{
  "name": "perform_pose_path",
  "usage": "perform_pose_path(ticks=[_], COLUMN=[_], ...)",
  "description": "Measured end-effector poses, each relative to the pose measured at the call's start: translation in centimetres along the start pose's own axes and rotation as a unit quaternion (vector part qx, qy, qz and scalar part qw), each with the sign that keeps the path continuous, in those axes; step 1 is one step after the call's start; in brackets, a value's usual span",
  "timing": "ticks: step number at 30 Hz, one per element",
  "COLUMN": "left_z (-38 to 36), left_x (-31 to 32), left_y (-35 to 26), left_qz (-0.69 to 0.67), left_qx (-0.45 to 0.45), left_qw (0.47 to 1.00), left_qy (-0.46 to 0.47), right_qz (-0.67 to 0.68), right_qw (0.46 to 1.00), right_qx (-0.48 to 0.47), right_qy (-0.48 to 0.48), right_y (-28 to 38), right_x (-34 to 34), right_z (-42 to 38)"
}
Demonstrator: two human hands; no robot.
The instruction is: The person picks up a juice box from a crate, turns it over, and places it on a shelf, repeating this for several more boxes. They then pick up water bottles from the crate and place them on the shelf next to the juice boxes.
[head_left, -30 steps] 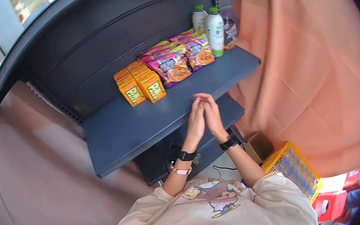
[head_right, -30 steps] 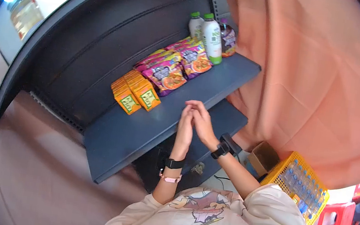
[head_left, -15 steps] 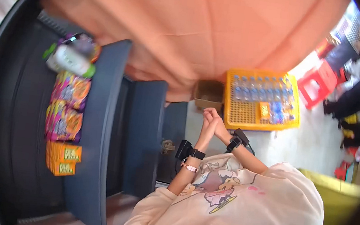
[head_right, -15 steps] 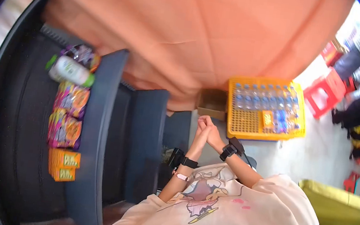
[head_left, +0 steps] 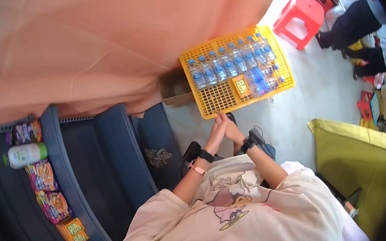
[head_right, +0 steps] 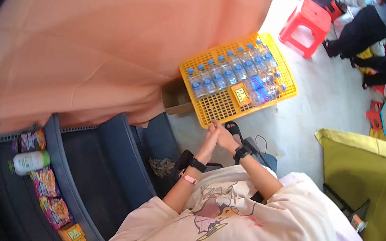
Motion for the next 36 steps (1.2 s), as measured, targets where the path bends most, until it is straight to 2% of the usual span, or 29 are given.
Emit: perform_pose_path(ticks=[1, 2, 3, 5, 7, 8, 9, 10, 11, 12, 13, 14, 15, 18, 20, 21, 23, 24, 27, 29, 31, 35, 36], left_z=[0.6, 1.2, 2.1, 5.3, 7.2, 7.3, 8.6, 10.4, 12.1, 13.8, 13.5, 13.3, 13.5, 14.3, 14.5, 15.1, 16.3, 15.0, 15.5, 16.0, 16.2, 15.9, 16.4], left_x=[1.0, 2.0, 3.0, 4.2, 5.3, 6.0, 6.3, 6.4, 6.2, 5.9, 6.3, 6.9, 7.3, 8.1, 8.5, 8.3, 7.8, 8.3, 8.0, 7.8, 8.1, 7.5, 6.4], left_y=[-0.5, -1.3, -2.0, -1.4, -1.5, -1.9, -1.2, 0.4, 2.3, 4.2, 3.3, 2.5, 2.4, 2.1, 2.1, 3.0, 5.1, 3.3, 4.2, 4.5, 3.3, 3.3, 4.5], left_qz=[0.009, 0.007, 0.002, 0.011, 0.012, 0.006, 0.002, -0.015, -0.032, -0.003, -0.003, -0.002, -0.001, -0.016, -0.038, -0.037, -0.085, -0.102, -0.119, -0.135, -0.13, -0.112, -0.067], left_qx=[-0.01, 0.013, 0.036, 0.03, 0.041, -0.011, -0.015, -0.02, -0.027, -0.042, -0.048, -0.068, -0.087, -0.1, -0.113, -0.12, -0.103, -0.099, -0.112, -0.123, -0.067, -0.09, -0.057], left_qw=[1.0, 1.0, 0.999, 0.999, 0.999, 1.0, 1.0, 0.999, 0.999, 0.998, 0.998, 0.996, 0.994, 0.992, 0.99, 0.989, 0.985, 0.987, 0.986, 0.981, 0.987, 0.989, 0.996], left_qy=[0.008, -0.007, -0.024, -0.003, 0.017, 0.028, 0.024, 0.03, 0.035, 0.053, 0.049, 0.054, 0.06, 0.077, 0.072, 0.073, 0.112, 0.07, 0.037, 0.063, 0.073, 0.044, 0.029], right_qz=[0.011, 0.083, 0.086, 0.076, 0.074, -0.056, -0.183, -0.152, -0.149, -0.181, -0.213, -0.297, -0.296, -0.27, -0.238, -0.238, -0.168, -0.156, -0.171, -0.142, -0.108, -0.17, -0.159], right_qw=[1.0, 0.996, 0.995, 0.993, 0.993, 0.993, 0.967, 0.979, 0.981, 0.974, 0.965, 0.948, 0.949, 0.954, 0.946, 0.946, 0.944, 0.947, 0.944, 0.946, 0.951, 0.948, 0.952], right_qx=[-0.005, 0.005, 0.011, -0.006, 0.008, -0.079, -0.167, -0.104, -0.098, -0.078, -0.058, -0.064, -0.06, -0.028, -0.039, -0.032, 0.017, 0.042, 0.056, 0.036, 0.077, 0.068, 0.079], right_qy=[-0.016, -0.036, -0.045, -0.088, -0.09, -0.073, -0.053, -0.086, -0.079, -0.111, -0.144, -0.092, -0.09, -0.123, -0.218, -0.217, -0.284, -0.278, -0.275, -0.29, -0.279, -0.259, -0.251], right_y=[-0.4, -0.7, -1.4, -2.7, -3.6, -4.2, -5.1, -6.6, -7.1, -7.5, -8.8, -10.5, -11.1, -12.3, -10.3, -9.6, -8.2, -6.9, -6.6, -6.7, -6.5, -7.3, -7.7], right_x=[-0.8, -1.4, -2.0, -3.6, -5.4, -6.0, -6.0, -6.2, -6.3, -6.9, -7.6, -7.3, -7.4, -8.1, -8.8, -8.7, -9.2, -9.4, -9.3, -9.3, -9.2, -8.3, -7.7], right_z=[0.7, 1.4, 2.5, 4.5, 5.8, 7.0, 8.0, 8.8, 9.1, 9.5, 10.3, 11.2, 11.7, 11.8, 11.3, 11.0, 10.0, 9.6, 9.6, 10.2, 10.4, 10.6, 10.3])
Point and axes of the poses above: each hand's wrist, its own z-axis towards the middle knuckle, its own x-axis out of the palm, y = z × x, the point moved 4 cm from there along z, towards the middle knuckle, and after that the axes turned 8 degrees about -y, right-handed, at the moved point
